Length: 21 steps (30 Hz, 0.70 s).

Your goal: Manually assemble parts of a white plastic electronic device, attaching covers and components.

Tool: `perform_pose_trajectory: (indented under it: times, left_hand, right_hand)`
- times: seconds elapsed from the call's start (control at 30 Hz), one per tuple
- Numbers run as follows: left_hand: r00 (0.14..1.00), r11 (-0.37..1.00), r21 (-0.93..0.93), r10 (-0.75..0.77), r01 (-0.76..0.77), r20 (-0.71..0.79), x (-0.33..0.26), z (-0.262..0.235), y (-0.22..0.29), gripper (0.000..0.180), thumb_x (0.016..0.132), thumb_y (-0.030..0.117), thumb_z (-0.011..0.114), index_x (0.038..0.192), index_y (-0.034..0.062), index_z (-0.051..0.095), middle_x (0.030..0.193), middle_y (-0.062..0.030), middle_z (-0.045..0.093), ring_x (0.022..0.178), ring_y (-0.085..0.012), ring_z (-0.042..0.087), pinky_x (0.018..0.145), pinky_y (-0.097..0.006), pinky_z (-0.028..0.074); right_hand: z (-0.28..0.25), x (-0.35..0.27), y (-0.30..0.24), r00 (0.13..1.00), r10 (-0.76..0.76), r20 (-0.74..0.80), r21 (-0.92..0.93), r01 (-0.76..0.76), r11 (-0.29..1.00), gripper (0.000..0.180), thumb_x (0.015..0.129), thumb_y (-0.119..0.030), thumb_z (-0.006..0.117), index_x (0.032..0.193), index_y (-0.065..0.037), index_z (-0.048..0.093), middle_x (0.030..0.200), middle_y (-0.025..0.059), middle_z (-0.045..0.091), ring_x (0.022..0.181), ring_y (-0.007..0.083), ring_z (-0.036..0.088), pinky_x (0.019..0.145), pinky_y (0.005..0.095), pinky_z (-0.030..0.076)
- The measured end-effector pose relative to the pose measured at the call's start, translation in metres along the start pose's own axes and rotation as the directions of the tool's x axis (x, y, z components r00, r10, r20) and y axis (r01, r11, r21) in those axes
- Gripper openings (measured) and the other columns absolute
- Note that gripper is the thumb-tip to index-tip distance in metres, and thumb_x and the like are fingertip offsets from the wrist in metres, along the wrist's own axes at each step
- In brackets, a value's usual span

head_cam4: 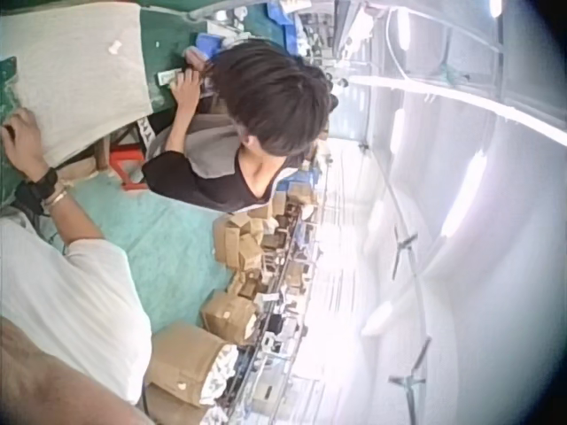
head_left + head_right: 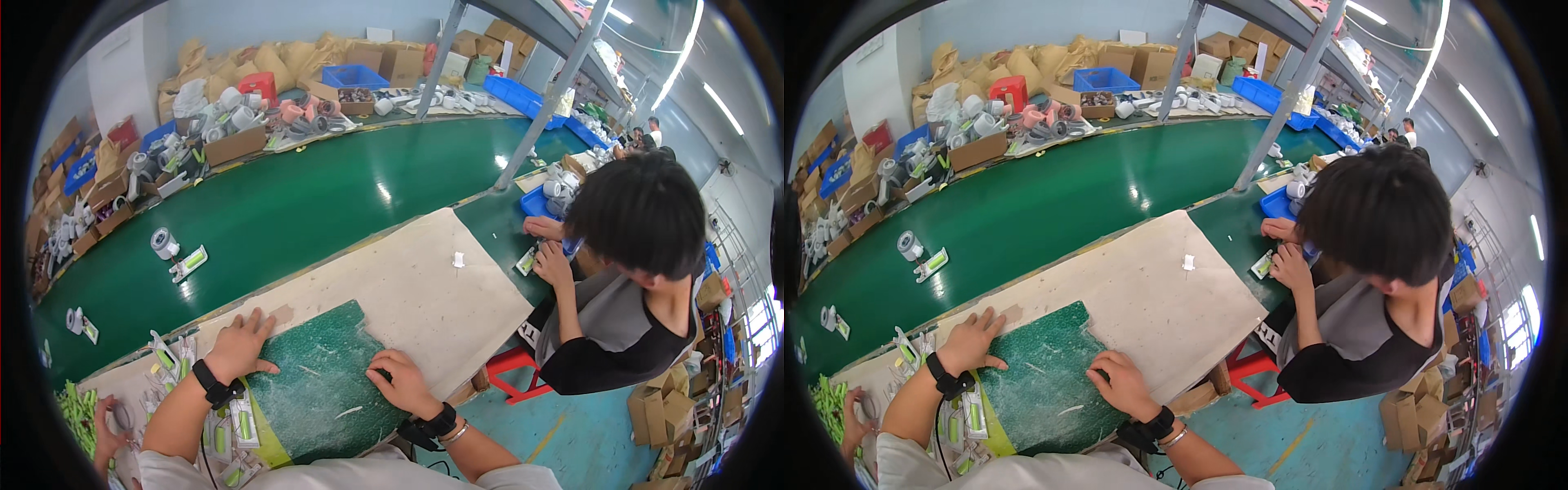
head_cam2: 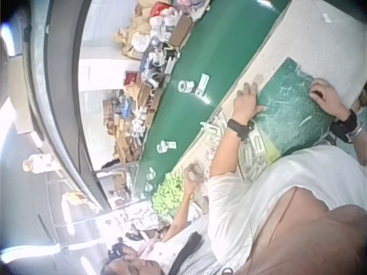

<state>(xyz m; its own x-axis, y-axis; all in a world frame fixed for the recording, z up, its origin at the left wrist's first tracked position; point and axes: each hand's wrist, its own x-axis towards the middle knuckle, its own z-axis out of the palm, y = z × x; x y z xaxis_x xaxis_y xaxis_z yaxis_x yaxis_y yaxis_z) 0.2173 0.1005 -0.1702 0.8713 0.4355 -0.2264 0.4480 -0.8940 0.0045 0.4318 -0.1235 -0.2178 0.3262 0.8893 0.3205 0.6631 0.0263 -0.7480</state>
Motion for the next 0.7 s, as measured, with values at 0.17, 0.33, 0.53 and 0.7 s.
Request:
perform_pose_trajectory:
  times: [0.17,0.33,0.53,0.7]
  left_hand:
    - [0.998,1.0,0.007,0.021,-0.021,-0.052,0.0021,0.0027,-0.0021,0.099,0.054,0.059,0.07,0.132,0.0109,0.034,0.133,-0.0208,0.036,0.105,-0.044,0.049,0.084,-0.041,0.046]
    - [0.999,0.999,0.03,0.024,-0.022,-0.046,0.0047,0.0006,-0.0016,0.1,0.054,0.062,0.067,0.131,0.0085,0.034,0.131,-0.0219,0.037,0.106,-0.04,0.049,0.084,-0.041,0.046]
    - [0.998,1.0,0.018,0.024,-0.023,-0.053,0.0031,0.0016,-0.0017,0.098,0.054,0.058,0.069,0.132,0.01,0.035,0.132,-0.0213,0.037,0.103,-0.0424,0.05,0.083,-0.04,0.047]
    - [1.0,1.0,0.021,-0.002,0.002,-0.003,0.0036,-0.0022,0.0,0.1,0.054,0.061,0.067,0.132,0.0098,0.033,0.133,-0.0218,0.036,0.11,-0.0412,0.047,0.086,-0.041,0.045]
  right_hand:
    - [-0.0034,0.003,-0.0001,1.0,-0.006,-0.002,0.017,0.006,1.0,0.01,0.077,-0.013,0.063,0.082,-0.004,0.06,0.091,0.0081,0.057,0.084,0.0267,0.053,0.072,0.0341,0.045]
    - [-0.0054,0.0062,0.0003,1.0,-0.017,-0.011,0.015,0.017,1.0,0.01,0.077,-0.012,0.063,0.081,-0.004,0.06,0.09,0.0084,0.057,0.082,0.0273,0.053,0.07,0.0343,0.045]
    - [-0.0034,0.0053,-0.0003,1.0,-0.024,-0.02,0.015,0.025,1.0,0.01,0.077,-0.012,0.064,0.081,-0.004,0.06,0.09,0.0082,0.058,0.083,0.0272,0.053,0.07,0.0342,0.045]
    - [-0.0042,0.0051,-0.0017,1.0,-0.014,-0.013,0.007,0.014,1.0,0.009,0.077,-0.012,0.064,0.081,-0.004,0.06,0.09,0.0081,0.058,0.083,0.0268,0.054,0.071,0.034,0.045]
